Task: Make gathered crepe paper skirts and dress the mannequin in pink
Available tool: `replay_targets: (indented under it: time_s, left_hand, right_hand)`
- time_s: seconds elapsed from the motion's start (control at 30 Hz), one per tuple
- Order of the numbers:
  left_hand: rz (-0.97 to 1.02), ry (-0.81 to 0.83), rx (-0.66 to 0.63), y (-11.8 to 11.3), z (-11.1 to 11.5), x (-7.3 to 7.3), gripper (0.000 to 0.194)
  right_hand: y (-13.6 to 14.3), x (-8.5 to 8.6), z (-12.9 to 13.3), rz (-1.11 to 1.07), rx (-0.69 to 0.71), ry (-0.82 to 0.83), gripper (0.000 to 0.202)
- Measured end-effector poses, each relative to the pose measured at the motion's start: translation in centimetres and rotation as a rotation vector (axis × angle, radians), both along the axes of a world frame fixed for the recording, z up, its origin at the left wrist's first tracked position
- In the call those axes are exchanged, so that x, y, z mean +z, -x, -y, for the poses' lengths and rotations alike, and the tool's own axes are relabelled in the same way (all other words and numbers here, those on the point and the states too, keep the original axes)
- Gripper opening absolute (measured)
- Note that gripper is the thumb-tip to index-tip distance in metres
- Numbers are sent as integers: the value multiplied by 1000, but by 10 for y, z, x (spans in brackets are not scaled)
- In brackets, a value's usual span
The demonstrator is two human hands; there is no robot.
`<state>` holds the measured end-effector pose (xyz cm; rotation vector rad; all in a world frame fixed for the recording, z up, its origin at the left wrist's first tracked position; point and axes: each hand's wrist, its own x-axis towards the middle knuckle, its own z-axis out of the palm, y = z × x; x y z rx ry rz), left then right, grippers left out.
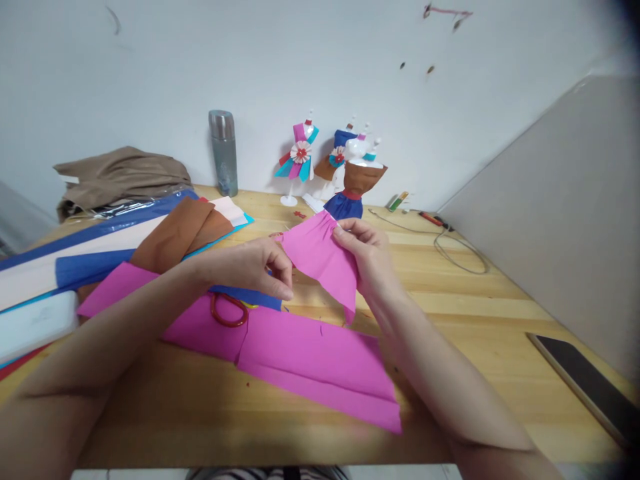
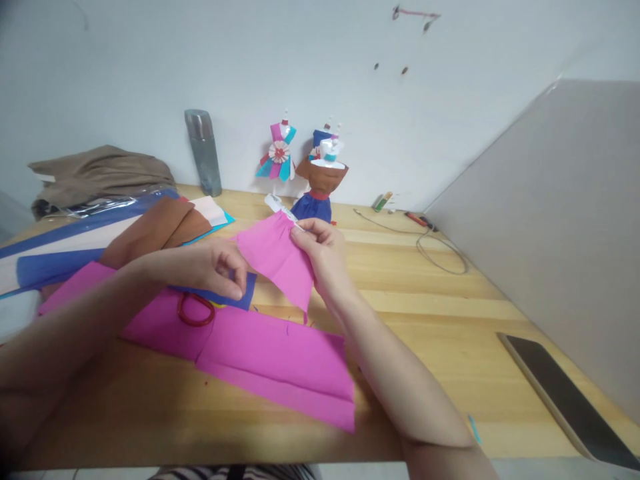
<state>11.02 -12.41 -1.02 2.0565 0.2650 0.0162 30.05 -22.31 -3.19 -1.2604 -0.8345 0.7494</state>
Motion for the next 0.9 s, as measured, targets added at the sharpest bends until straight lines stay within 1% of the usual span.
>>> replay_targets:
  time_s: [0.07, 0.13, 0.2, 0.27, 0.3, 0.37, 0.43, 0.5, 0.63, 0.77, 0.9]
  left_hand:
    - [-59, -29, 36, 7, -8, 6, 17]
    - [-111, -12, 161, 11, -16, 8, 23]
    - [-108, 55, 320, 11, -20, 7, 29]
    - [-48, 180, 425, 7, -21, 3, 35]
    - [-14, 248, 436, 4, -20, 0, 37]
    - [32, 335, 406, 1, -19, -4, 36]
    - [48, 343, 373, 0, -19, -4, 33]
    - [47, 312, 348, 3, -20, -1, 31]
    - [16, 207, 323, 10, -21, 10, 32]
    - [12, 110, 337, 11, -18, 18, 33]
    - [-31, 23, 356, 9, -13, 22, 29]
  right_hand:
    - [0, 1, 0, -9, -2, -2, 22]
    - [0, 1, 1, -3, -1, -11, 21]
    - [1, 1, 2, 17, 3, -25, 21]
    - [2, 1, 2, 37, 8, -22, 20]
    - [2, 1, 2, 46, 9, -13, 21]
    - [2, 0, 2, 59, 6, 3, 21]
    - [1, 0, 1, 61, -1, 2, 21]
    - [0, 0, 1, 51, -1, -5, 20]
    - [0, 0, 1, 54, 11, 0, 18]
    - [0, -1, 1, 56, 4, -4, 18]
    - [0, -1, 1, 37, 10, -17, 17]
